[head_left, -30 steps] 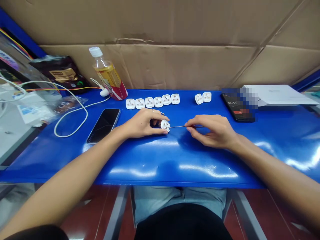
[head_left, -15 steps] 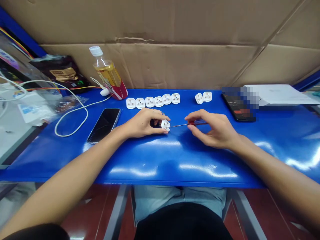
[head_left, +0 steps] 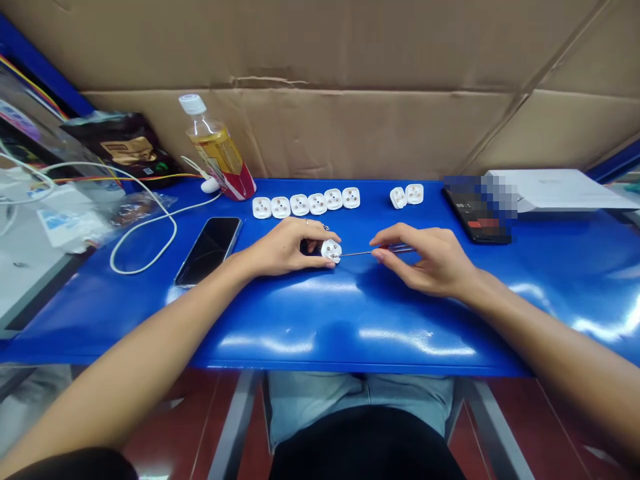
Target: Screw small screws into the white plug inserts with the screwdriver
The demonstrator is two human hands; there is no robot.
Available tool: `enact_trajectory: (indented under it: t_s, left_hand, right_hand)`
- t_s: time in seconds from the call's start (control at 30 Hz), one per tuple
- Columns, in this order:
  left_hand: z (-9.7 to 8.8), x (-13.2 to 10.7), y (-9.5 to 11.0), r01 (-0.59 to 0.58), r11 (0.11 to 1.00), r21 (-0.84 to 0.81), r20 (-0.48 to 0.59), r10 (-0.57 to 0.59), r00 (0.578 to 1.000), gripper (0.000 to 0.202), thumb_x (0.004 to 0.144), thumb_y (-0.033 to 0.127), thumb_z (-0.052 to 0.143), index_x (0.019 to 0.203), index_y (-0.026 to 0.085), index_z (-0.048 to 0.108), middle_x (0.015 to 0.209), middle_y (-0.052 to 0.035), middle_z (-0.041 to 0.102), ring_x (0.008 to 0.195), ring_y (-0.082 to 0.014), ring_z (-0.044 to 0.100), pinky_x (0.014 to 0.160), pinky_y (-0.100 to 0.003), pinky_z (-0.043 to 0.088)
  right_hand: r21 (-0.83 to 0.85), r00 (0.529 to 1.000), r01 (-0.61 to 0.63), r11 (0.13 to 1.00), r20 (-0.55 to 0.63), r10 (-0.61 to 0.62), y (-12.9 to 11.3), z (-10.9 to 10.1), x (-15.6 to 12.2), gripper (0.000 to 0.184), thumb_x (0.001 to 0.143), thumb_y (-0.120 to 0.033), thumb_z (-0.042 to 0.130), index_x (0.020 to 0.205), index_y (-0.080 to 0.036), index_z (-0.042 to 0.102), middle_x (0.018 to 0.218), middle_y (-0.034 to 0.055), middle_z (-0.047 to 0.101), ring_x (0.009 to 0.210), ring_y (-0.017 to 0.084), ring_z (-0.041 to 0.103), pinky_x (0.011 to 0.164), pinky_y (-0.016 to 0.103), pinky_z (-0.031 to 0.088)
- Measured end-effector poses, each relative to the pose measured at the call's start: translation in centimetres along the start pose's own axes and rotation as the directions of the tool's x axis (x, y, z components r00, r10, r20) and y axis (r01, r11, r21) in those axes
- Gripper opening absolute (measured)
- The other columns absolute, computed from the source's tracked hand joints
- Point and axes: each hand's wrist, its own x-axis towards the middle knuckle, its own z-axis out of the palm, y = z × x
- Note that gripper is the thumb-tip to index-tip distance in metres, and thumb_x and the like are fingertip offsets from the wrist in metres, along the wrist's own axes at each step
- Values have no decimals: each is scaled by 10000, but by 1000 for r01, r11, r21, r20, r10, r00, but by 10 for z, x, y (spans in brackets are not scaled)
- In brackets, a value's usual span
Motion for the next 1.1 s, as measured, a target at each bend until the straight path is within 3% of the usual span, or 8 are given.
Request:
enact_trajectory:
  t_s: [0.13,0.33,0.47,0.67,0.9,1.1]
  left_hand:
    - [0,0,-1,14,1000,13,-6,-14,1000,487,910,461,810,1302,175,768,881,-28,706,740,-140,606,732,-255,455]
    - [0,0,-1,17,1000,-2,8,-17,1000,484,918,466,802,1320,201,756,925,-34,715,754,-142,611,738,-263,463]
    - [0,0,-1,15,999,-32,8,-15,1000,483,925,453,796,1338,207,748,938,-40,713,764,-144,609,749,-268,468]
    - [-1,0,-1,30,999,-18,13,-30,999,492,933,450,786,1350,194,744,889,-28,697,741,-139,597,729,-254,453]
    - [1,0,-2,17,1000,-6,15,-17,1000,496,936,477,779,1337,188,744,874,-22,683,732,-136,585,729,-257,447]
    - [2,0,-3,6,1000,13,9,-6,1000,508,938,492,772,1347,191,741,853,-15,659,713,-133,566,724,-263,445]
  right_hand:
    - [-72,1000,25,997,11,-24,2,2,-1,74,1003,-291,666,991,-234,711,741,-10,782,579,154,722,542,261,489]
    - [2,1000,27,1000,-3,-27,-4,0,1,85,978,-212,639,1059,-215,665,939,42,796,761,181,760,708,287,584]
    - [11,1000,-10,1000,21,10,-6,0,2,33,985,-223,636,1010,-230,656,867,17,790,724,179,759,650,277,555]
    - [-86,999,40,996,29,-37,-5,2,-1,35,1005,-251,640,1000,-224,662,795,3,777,623,162,725,564,268,494]
    - [-62,995,103,993,-1,-103,-10,2,0,113,989,-195,605,1095,-208,640,927,47,786,760,184,755,687,289,568]
    - [-173,997,75,982,5,-76,-11,3,-1,55,1042,-280,592,1045,-247,636,783,-4,771,629,167,721,577,276,500]
